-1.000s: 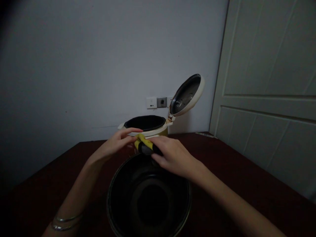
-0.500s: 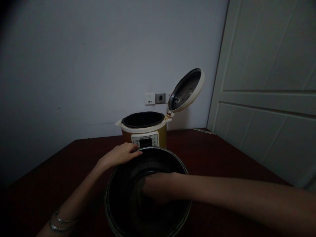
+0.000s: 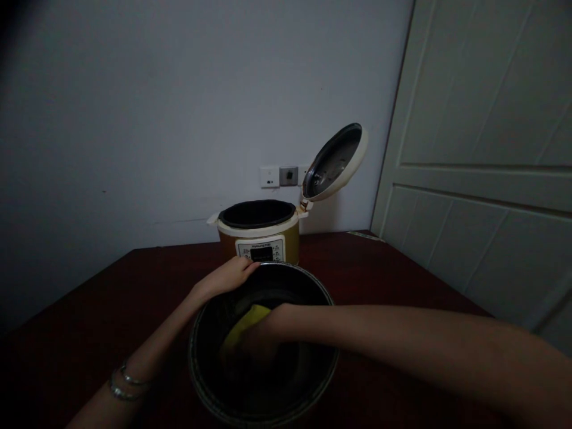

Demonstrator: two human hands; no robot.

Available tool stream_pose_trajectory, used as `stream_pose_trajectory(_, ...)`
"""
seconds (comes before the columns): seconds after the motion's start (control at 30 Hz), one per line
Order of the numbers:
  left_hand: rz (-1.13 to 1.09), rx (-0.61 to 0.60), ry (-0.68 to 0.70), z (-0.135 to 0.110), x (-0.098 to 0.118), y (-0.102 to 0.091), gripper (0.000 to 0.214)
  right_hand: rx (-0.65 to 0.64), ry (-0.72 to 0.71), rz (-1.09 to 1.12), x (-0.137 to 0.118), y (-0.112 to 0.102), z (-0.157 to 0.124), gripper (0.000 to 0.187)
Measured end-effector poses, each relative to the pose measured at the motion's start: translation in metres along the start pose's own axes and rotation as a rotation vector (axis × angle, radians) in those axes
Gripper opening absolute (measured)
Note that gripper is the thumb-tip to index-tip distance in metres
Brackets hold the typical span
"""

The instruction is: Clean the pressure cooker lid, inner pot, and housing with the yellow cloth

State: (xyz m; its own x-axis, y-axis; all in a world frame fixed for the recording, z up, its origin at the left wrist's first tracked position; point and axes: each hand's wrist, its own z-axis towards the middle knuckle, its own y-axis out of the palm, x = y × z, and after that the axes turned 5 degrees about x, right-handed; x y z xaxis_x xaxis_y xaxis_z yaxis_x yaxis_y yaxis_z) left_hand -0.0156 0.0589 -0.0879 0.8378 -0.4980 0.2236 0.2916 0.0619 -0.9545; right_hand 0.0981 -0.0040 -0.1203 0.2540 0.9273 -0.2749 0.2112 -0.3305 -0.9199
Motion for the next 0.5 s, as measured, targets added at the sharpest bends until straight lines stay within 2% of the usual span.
stream_pose_trajectory(0.1,-0.017,-0.001,0.000,0.000,0.001,-0.001,0.046,-0.108,0.176,-0.094,0.004,-0.010,0.000,0.051)
stream_pose_trajectory(0.2,-0.077,-0.014,-0.022,0.000,0.000,-0.001,0.045,-0.133,0.427,-0.069,0.008,-0.015,-0.013,0.059)
stream_pose_trajectory(0.27,-0.117,-0.018,-0.035,0.001,-0.002,-0.001,0.045,-0.175,0.530,-0.040,0.011,-0.016,-0.023,0.063)
stream_pose_trajectory(0.4,-0.145,-0.019,-0.034,0.002,-0.004,0.000,0.045,-0.241,0.623,-0.013,0.009,-0.013,-0.043,0.052)
stream_pose_trajectory(0.5,-0.161,-0.009,-0.029,0.001,-0.005,0.000,0.046,-0.341,0.603,-0.020,0.002,-0.010,-0.055,0.037)
